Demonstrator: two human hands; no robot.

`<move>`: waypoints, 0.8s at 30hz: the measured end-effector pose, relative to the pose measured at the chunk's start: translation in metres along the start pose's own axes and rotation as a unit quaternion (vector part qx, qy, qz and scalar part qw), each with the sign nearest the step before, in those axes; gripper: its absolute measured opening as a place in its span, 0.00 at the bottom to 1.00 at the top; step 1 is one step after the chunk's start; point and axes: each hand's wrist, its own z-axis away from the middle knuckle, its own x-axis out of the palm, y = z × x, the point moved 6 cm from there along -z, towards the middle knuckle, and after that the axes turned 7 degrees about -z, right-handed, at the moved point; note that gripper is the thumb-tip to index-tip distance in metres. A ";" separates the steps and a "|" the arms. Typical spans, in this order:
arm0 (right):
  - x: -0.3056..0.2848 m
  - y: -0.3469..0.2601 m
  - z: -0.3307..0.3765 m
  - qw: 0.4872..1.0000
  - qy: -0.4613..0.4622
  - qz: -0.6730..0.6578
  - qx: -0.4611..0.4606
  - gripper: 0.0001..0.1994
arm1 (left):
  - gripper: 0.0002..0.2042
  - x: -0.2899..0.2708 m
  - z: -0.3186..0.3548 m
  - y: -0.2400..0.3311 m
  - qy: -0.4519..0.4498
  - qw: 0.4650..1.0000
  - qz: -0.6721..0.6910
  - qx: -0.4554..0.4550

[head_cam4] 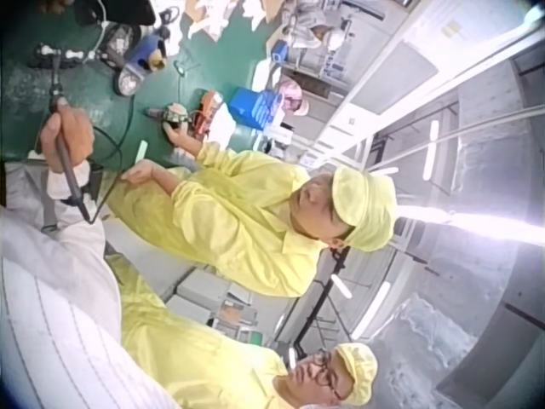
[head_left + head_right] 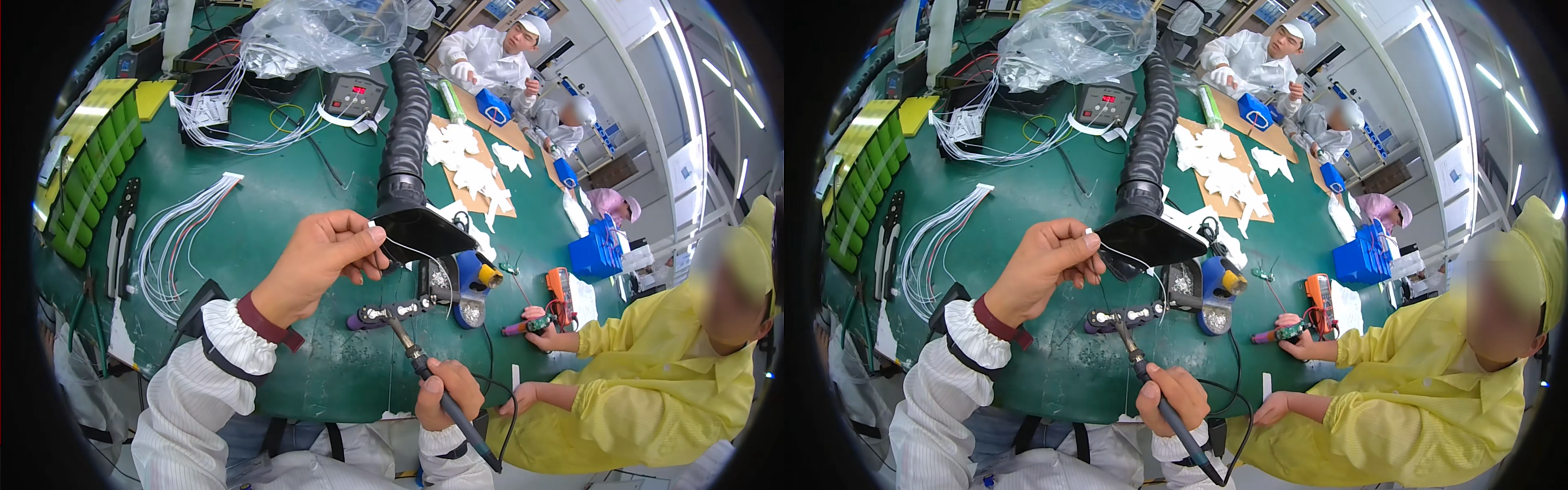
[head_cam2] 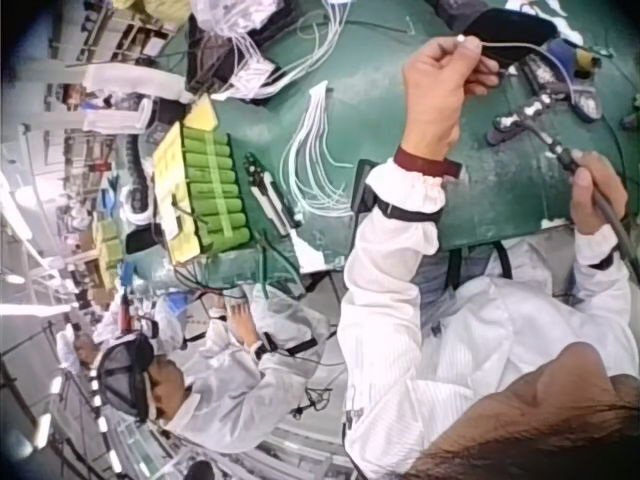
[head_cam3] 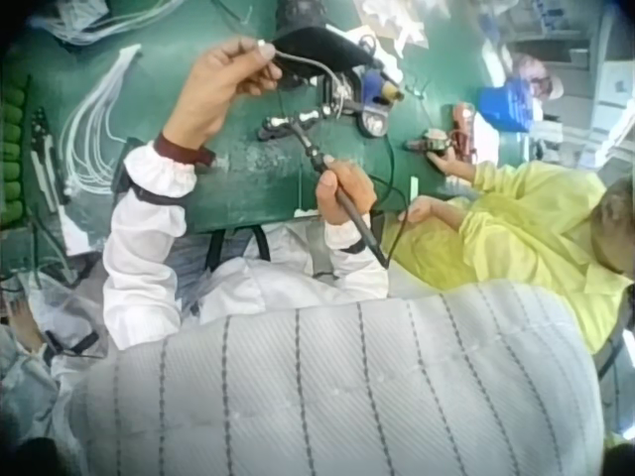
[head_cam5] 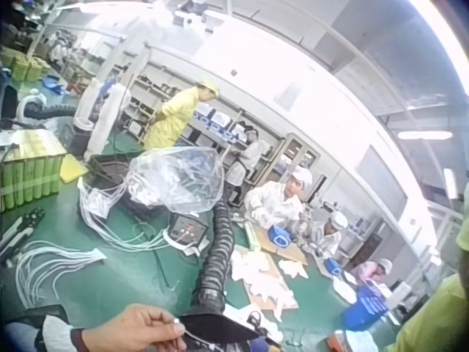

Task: Soldering wires and connectors onto a lithium-ion battery pack on a production line.

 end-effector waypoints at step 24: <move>0.003 0.000 0.000 0.998 0.003 0.016 0.059 0.11 | 0.10 0.000 0.000 0.001 -0.007 1.000 0.001 0.002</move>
